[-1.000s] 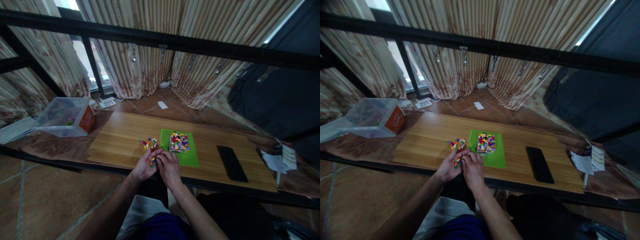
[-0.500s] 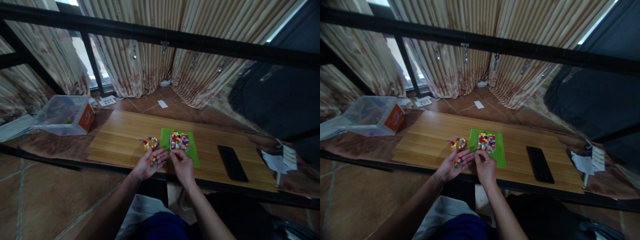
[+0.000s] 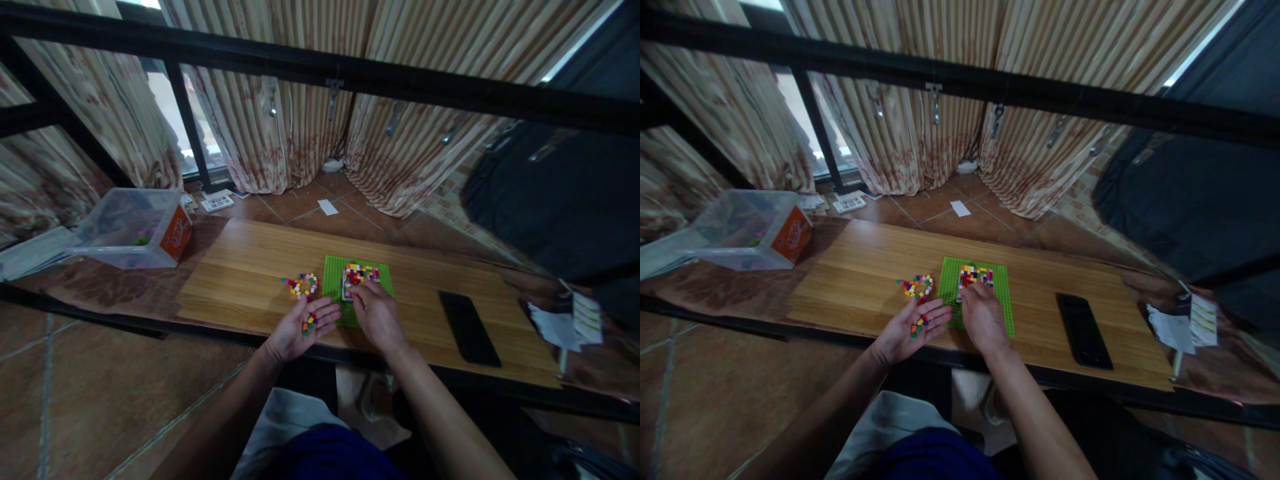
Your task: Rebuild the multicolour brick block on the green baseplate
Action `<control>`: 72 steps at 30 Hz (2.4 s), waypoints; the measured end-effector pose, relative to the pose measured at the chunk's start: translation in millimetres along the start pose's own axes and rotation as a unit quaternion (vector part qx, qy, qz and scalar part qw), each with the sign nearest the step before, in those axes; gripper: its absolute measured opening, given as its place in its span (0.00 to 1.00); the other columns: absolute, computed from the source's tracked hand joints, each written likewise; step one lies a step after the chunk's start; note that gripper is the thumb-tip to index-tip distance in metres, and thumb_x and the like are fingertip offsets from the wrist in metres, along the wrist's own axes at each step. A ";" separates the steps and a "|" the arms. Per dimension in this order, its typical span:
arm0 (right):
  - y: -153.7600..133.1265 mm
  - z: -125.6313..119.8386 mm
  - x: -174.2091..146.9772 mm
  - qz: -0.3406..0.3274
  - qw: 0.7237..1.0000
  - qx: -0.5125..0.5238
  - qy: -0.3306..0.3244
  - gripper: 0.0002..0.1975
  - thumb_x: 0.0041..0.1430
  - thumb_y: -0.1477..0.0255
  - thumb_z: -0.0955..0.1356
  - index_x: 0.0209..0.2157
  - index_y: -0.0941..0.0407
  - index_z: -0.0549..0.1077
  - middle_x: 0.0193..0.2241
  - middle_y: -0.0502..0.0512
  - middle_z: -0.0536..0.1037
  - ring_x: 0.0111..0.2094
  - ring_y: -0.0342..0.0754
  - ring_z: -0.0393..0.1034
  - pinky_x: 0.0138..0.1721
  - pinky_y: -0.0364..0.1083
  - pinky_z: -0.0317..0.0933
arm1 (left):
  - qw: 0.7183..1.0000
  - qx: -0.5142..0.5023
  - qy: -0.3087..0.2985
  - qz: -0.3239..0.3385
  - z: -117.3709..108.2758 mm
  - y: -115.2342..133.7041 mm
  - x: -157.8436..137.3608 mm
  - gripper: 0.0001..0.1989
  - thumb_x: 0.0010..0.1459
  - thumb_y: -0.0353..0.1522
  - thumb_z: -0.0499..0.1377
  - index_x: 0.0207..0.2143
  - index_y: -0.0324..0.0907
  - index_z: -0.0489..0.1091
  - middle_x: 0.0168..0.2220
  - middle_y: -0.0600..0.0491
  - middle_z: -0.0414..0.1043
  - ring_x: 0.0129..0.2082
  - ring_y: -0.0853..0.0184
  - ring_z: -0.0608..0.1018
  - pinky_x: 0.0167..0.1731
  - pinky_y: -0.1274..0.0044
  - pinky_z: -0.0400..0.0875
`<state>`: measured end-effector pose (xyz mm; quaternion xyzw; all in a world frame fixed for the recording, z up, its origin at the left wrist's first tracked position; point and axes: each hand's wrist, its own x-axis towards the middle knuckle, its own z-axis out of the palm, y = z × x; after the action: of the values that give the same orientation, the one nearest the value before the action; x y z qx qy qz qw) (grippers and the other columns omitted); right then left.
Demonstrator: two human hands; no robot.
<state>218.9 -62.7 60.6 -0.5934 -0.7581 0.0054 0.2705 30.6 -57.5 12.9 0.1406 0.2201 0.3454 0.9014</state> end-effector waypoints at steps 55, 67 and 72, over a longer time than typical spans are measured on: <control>-56.4 26.6 -29.6 -0.012 0.988 0.142 -0.065 0.14 0.59 0.76 0.63 0.45 0.52 0.72 0.41 0.56 0.72 0.45 0.50 0.65 0.46 0.51 0.64 | 0.999 -0.036 -0.009 -0.011 0.2 3.7 0.2 0.27 0.62 0.45 0.45 0.56 0.36 0.63 0.40 0.46 0.75 0.31 0.68 0.76 0.34 0.77 0.67; -54.3 36.0 -29.3 0.006 0.988 0.147 -0.047 0.13 0.58 0.79 0.62 0.41 0.53 0.73 0.39 0.55 0.75 0.42 0.51 0.66 0.45 0.51 0.62 | 0.999 -0.044 0.002 -0.018 2.8 4.7 -0.2 0.27 0.62 0.44 0.45 0.55 0.35 0.64 0.36 0.46 0.76 0.32 0.67 0.77 0.37 0.76 0.67; -54.9 36.7 -29.0 0.000 0.989 0.140 -0.042 0.13 0.57 0.79 0.63 0.41 0.53 0.73 0.38 0.54 0.75 0.43 0.51 0.66 0.45 0.52 0.62 | 0.999 -0.037 0.003 -0.014 2.7 4.3 0.4 0.26 0.63 0.44 0.45 0.53 0.35 0.65 0.37 0.46 0.76 0.31 0.68 0.77 0.37 0.77 0.67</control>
<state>158.7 -93.7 35.7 -0.5493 -0.7603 0.1367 0.3186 29.8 -54.4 16.9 0.1028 0.2120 0.3414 0.9099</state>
